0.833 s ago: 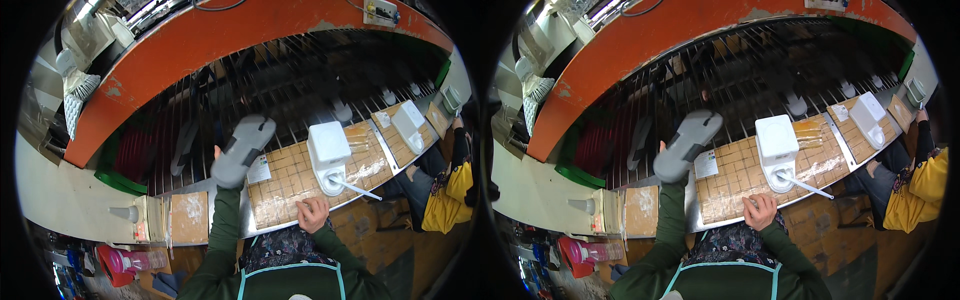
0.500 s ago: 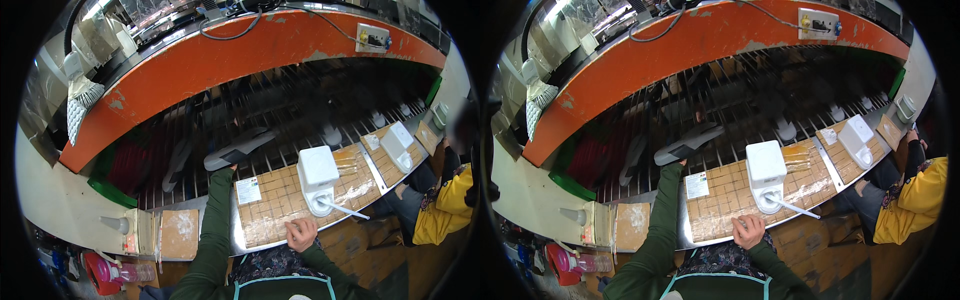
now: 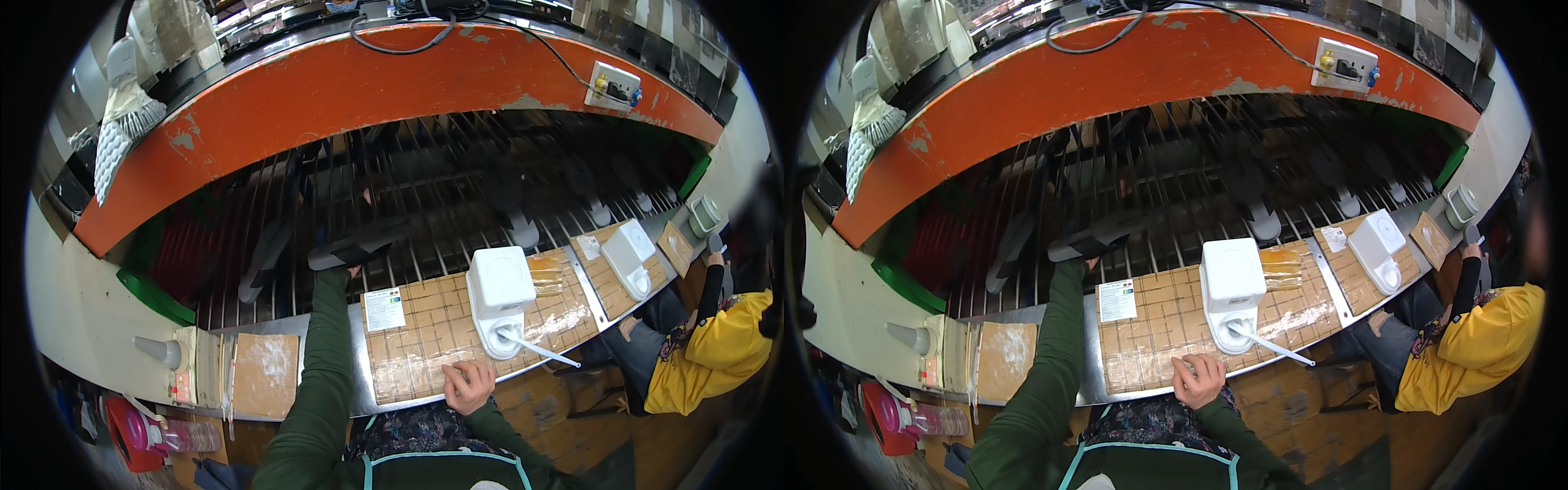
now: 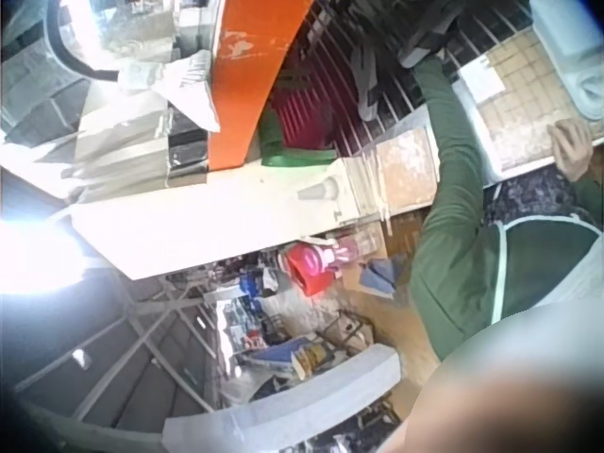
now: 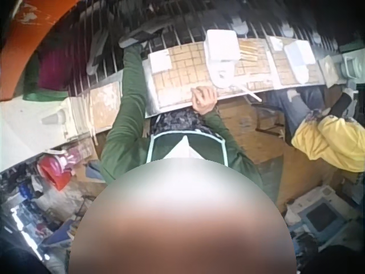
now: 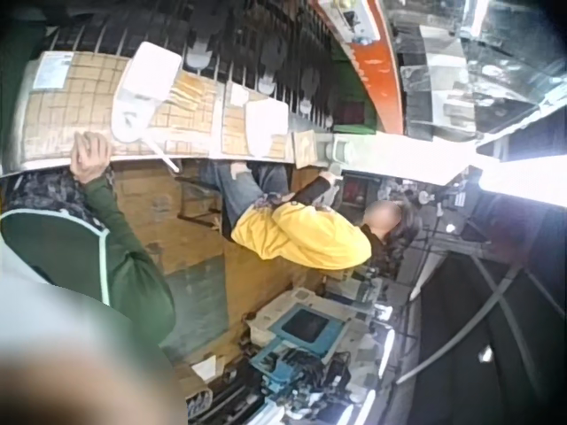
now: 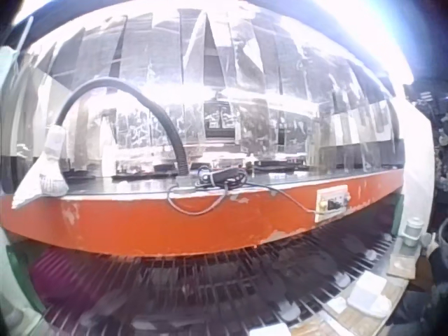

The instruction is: The person repeatedly paints the soles of gray flip-flops with a white substance using a small brush. They pick up each slipper from a metal rack, apply the substance to the sole, and return it to the rack. The process is repeated for multiple slippers.

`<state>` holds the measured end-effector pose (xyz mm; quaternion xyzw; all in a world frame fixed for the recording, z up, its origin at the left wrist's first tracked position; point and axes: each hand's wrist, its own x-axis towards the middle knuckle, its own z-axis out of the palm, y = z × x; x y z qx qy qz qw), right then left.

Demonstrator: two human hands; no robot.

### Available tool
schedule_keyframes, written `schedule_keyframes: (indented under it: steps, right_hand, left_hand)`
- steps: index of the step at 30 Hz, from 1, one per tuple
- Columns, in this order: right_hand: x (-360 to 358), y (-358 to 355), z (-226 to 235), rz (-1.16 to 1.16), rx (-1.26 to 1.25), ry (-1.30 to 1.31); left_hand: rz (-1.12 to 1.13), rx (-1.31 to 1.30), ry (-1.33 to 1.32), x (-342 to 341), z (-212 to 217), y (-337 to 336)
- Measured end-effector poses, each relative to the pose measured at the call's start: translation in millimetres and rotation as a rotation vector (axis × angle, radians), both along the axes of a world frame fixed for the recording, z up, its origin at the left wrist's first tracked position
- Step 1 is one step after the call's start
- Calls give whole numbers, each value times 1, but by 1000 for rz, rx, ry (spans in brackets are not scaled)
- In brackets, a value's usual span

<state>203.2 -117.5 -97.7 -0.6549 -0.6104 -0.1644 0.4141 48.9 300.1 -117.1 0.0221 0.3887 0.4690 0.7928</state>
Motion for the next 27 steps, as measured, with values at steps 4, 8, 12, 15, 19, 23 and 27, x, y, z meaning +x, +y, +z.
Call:
schedule_keyframes:
  steps: [4,8,12,15,19,23,27]
  right_hand:
    - [-2,1,2,-1,24,6]
    - [-3,-1,-1,32,9,-1]
    - [0,-5,-6,18,-24,40]
    - [-1,-5,-8,31,-12,64]
    - [-4,-2,-9,14,37,43]
    - [3,-2,-14,-20,34,-50]
    - [0,3,-14,54,-24,41]
  left_hand:
    - [42,50,-38,3,21,-35]
    - [-2,117,-1,-6,7,-40]
    - [-127,207,60,5,-3,-26]
    - [-155,215,104,11,-6,-17]
    - [-158,204,154,12,-24,-3]
    - [-227,324,225,10,-47,14]
    - [-343,559,840,7,-49,5]
